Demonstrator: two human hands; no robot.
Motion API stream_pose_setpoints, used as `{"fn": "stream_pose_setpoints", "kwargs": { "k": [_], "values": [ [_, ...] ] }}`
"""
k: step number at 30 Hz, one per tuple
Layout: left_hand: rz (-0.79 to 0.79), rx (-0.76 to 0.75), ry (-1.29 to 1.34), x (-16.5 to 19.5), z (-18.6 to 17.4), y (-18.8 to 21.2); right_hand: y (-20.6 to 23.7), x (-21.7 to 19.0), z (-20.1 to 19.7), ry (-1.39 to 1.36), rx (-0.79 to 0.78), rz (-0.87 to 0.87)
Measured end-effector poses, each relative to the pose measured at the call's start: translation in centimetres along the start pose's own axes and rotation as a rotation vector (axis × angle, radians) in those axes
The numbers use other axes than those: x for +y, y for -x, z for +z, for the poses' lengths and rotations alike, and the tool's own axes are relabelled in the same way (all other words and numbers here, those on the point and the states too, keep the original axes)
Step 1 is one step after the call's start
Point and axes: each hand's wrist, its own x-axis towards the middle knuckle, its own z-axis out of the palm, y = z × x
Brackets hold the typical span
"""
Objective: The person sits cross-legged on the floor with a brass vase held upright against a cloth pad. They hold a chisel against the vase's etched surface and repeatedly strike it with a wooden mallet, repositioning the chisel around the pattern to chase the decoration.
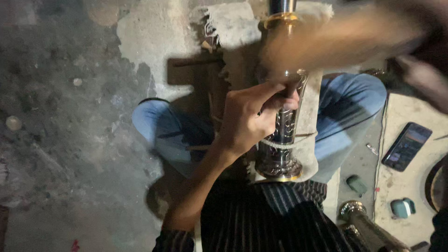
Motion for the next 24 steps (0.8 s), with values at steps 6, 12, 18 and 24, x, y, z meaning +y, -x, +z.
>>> {"fn": "stream_pose_setpoints", "kwargs": {
  "k": [6,12,18,24],
  "values": [
    [0.051,-0.067,-0.037,0.1,-0.4,-0.6,1.6,3.9,0.2,0.069,0.015,-0.045],
    [0.087,-0.154,-0.109,-0.1,-0.5,-1.5,2.3,5.2,-0.1,0.252,0.079,-0.117],
    [0.132,-0.332,-0.222,-0.7,-0.3,-2.9,4.8,1.3,3.2,0.126,0.286,-0.066],
    [0.24,-0.478,-0.215,-1.2,0.1,-3.9,6.8,-0.5,5.9,-0.111,0.576,-0.147]
  ]
}}
